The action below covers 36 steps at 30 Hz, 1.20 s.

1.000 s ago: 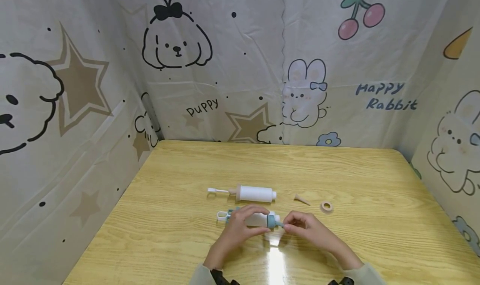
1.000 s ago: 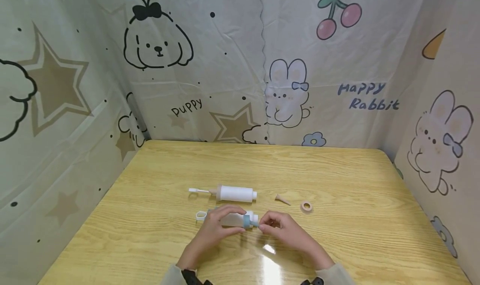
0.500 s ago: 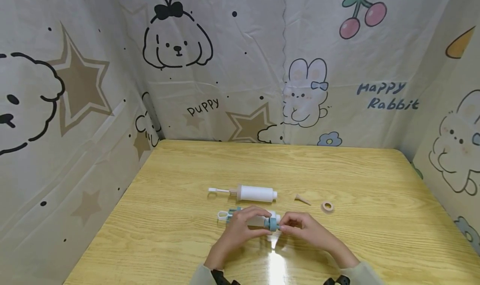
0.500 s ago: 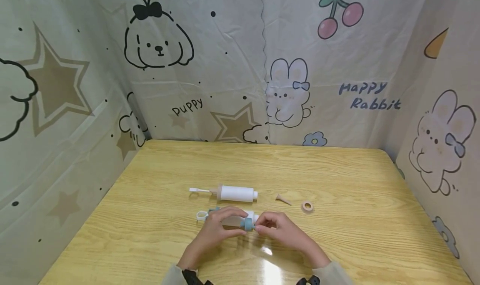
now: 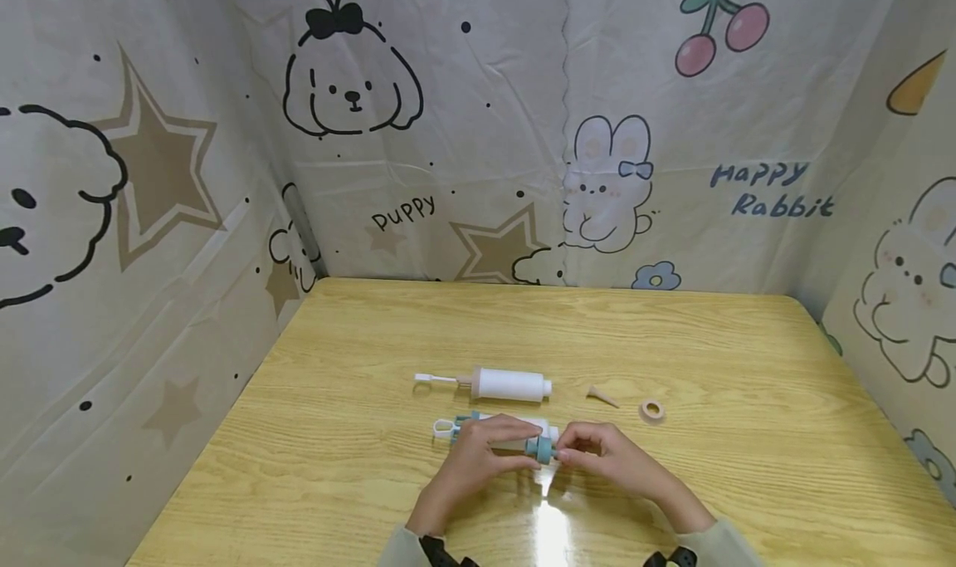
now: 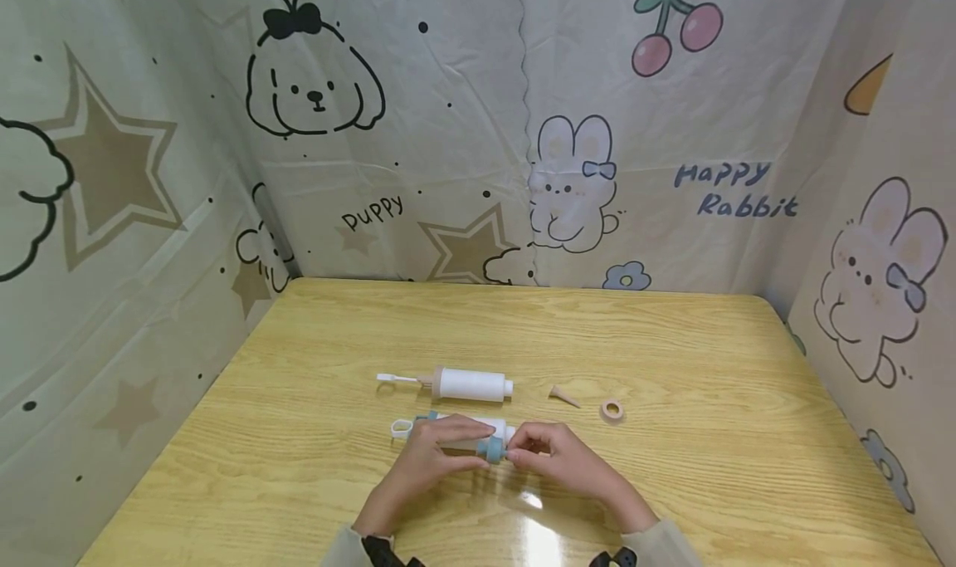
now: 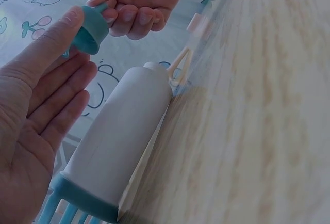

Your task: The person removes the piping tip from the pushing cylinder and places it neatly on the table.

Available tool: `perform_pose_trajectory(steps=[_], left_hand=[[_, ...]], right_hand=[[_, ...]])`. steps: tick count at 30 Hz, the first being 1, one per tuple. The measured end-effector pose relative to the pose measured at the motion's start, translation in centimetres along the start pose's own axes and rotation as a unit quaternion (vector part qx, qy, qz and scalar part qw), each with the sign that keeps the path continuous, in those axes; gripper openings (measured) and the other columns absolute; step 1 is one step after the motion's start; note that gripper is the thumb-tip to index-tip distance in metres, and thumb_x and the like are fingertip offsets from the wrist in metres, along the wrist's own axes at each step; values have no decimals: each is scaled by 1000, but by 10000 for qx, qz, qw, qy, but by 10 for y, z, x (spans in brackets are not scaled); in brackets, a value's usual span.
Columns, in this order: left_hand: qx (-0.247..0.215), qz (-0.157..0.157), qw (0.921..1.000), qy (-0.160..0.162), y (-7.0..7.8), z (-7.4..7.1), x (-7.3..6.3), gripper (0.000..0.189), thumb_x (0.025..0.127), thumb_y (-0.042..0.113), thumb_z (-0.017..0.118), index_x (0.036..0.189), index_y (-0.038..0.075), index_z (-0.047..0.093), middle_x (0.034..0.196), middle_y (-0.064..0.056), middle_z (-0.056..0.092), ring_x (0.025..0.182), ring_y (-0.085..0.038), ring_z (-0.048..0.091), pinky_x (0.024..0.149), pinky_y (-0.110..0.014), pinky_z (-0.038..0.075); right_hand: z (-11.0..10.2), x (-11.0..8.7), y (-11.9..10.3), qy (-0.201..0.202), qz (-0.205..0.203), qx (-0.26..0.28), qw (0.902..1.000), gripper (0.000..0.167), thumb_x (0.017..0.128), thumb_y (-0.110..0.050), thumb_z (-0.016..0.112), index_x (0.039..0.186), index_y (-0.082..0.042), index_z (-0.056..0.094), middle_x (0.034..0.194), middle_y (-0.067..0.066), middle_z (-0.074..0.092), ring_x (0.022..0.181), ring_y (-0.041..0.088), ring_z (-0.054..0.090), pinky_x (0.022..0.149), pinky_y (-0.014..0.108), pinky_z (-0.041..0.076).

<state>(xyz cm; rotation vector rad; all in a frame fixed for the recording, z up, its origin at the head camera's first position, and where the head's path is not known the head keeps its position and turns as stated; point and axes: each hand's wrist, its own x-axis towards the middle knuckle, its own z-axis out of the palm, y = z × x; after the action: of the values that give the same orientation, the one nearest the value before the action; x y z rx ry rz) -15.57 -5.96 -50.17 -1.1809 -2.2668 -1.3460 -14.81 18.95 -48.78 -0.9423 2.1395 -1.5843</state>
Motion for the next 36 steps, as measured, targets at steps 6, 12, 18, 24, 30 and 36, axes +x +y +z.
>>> perform_pose_trajectory(steps=[6,12,18,24,30,36], left_hand=[[37,-41,9998,186,0,1,0,37,73,18,82,108,5,75,106,-8,76,99,-19,73,90,-22,56],[154,-210,9983,527,0,1,1,37,72,15,84,107,6,76,105,-7,76,97,-20,73,89,-23,57],[224,-182,9974,656,1,2,1,35,73,16,83,105,6,76,103,-8,77,93,-19,73,86,-21,58],[157,-82,9978,646,0,3,1,36,70,13,85,104,5,76,102,-8,77,93,-17,74,85,-18,57],[123,194,9984,526,0,3,2,38,70,17,84,105,5,75,102,-8,76,93,-15,74,86,-16,56],[126,334,9982,491,2,3,2,38,71,17,83,105,4,75,102,-10,76,93,-17,74,86,-16,56]], right_hand=[[2,0,-2,289,68,-181,9994,17,102,-11,50,104,-3,64,99,21,65,90,7,61,78,25,54],[11,7,-4,1183,-52,-651,9908,13,98,-11,58,109,-8,64,101,8,68,90,2,61,80,23,54],[22,15,-6,1373,-399,-896,9857,15,93,-9,64,108,-6,64,100,10,69,88,-1,59,80,22,55],[23,15,-9,1172,-168,-690,9906,15,96,-12,61,109,-4,63,102,12,69,89,0,61,81,22,55],[20,10,-7,1000,-69,-413,9941,14,97,-11,59,109,-4,63,103,12,68,90,0,62,83,23,55],[19,8,-5,935,-172,-348,9949,13,97,-9,59,108,-5,63,103,9,68,91,2,62,83,22,55]])
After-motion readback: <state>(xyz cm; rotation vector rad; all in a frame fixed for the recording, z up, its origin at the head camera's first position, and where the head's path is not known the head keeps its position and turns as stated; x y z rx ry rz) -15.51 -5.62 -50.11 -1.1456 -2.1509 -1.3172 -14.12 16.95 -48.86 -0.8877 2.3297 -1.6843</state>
